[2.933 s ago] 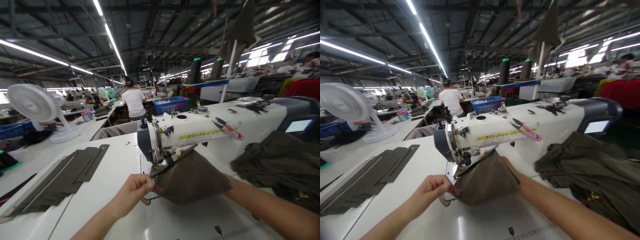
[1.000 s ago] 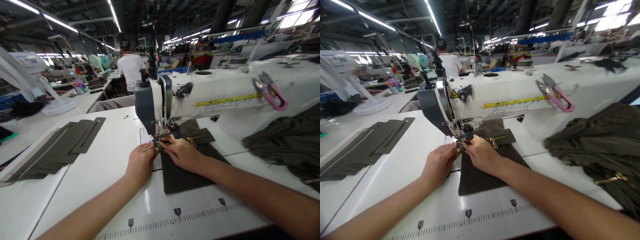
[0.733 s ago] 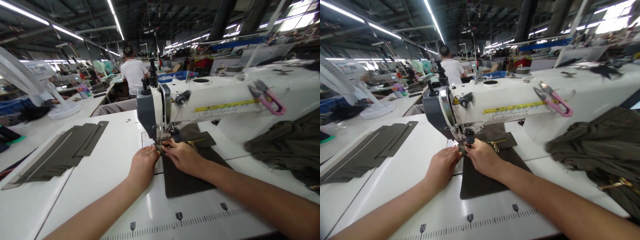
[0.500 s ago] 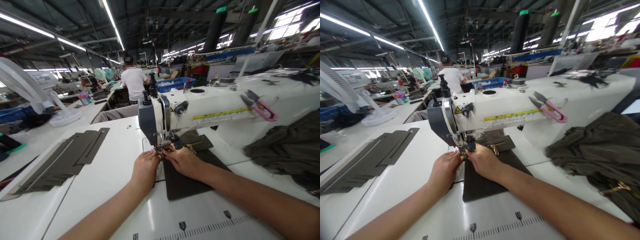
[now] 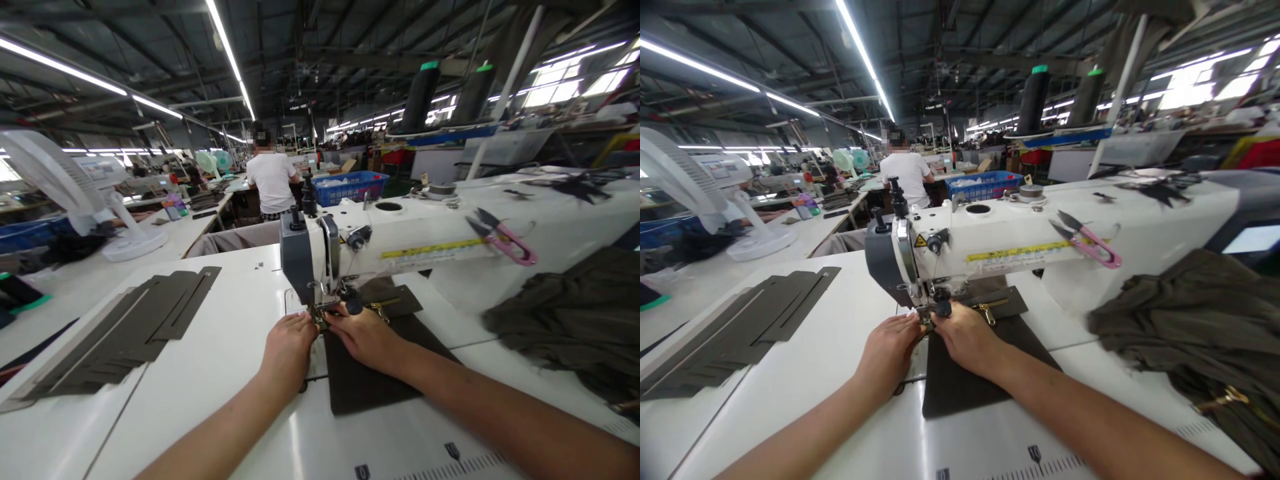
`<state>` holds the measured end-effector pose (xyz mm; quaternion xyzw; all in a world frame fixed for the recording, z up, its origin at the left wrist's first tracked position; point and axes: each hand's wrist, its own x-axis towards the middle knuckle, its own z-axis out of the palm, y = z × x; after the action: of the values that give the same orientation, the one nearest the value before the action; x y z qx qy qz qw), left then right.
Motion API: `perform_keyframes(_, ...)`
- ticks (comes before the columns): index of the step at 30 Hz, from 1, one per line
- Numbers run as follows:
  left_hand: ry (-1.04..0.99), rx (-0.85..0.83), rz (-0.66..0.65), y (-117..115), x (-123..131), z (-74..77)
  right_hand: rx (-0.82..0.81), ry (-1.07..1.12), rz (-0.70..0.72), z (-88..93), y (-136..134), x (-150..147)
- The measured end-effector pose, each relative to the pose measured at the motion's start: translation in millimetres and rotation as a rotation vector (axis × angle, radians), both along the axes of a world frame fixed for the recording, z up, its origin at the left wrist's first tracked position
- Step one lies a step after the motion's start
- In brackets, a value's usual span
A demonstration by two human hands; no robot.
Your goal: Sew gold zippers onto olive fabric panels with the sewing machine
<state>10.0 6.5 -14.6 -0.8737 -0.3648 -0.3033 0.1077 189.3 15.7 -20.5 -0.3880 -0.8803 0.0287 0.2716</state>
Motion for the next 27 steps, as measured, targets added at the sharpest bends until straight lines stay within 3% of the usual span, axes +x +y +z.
perform_keyframes(19,-0.009,-0.004,0.006,-2.4,0.0,-3.0,-0.033,0.091,-0.021,-2.8,-3.1,-2.4)
perform_keyframes(23,-0.017,-0.064,0.053,-2.9,-3.1,-1.6,-0.028,-0.044,-0.189,1.1,-5.1,-5.9)
perform_keyframes(27,0.094,-0.178,0.215,-13.3,-5.8,5.0,-0.024,-0.156,-0.342,0.1,-19.1,-1.4)
